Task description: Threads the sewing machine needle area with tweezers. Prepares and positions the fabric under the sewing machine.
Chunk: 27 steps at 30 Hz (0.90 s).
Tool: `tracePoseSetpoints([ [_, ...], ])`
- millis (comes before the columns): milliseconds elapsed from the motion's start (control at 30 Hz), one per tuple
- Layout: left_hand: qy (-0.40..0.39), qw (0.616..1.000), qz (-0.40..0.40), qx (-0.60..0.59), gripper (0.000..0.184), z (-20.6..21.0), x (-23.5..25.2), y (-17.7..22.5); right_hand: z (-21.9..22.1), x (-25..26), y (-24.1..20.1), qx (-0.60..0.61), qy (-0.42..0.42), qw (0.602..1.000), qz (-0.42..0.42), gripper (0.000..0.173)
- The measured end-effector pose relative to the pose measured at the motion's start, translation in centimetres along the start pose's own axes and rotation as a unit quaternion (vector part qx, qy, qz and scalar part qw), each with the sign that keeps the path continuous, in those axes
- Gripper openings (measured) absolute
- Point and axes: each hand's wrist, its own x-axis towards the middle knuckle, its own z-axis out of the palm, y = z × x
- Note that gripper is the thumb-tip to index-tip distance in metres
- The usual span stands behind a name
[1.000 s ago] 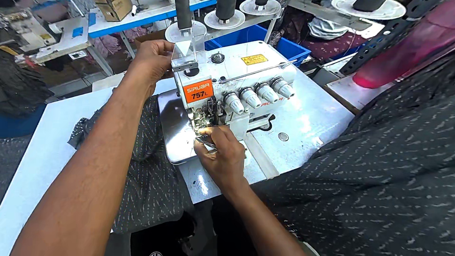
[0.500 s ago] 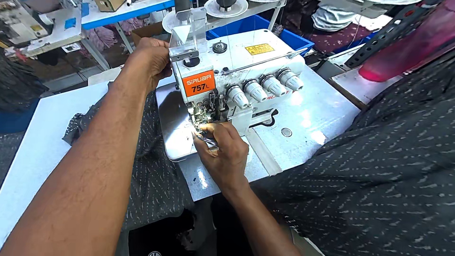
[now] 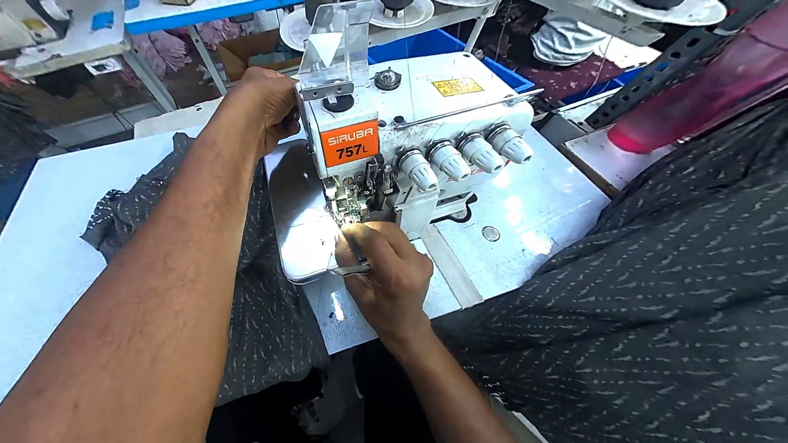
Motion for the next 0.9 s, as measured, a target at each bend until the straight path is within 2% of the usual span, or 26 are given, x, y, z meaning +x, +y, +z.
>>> tracePoseSetpoints([
  [267,0.006,1.000,-0.006,0.013,0.010,-0.1,1.0,-0.3,-0.2,0.5,-0.6,-0.017,0.000,1.000,-0.016,0.007],
  [467,0.016,0.999,-0.023,0.034,0.010,0.1,0.6,0.0,-0.8,1.1,-0.4,-0.060,-0.048,0.997,-0.022,0.012],
  [667,0.013,1.000,-0.015,0.021,0.013,0.0,0.8,-0.3,-0.6,1.0,-0.2,-0.047,-0.027,0.998,-0.044,0.009],
  [900,0.005,0.999,-0.011,0.033,0.016,-0.1,1.5,-0.6,-1.7,0.5,0.8,-0.033,-0.062,0.997,-0.019,0.013],
])
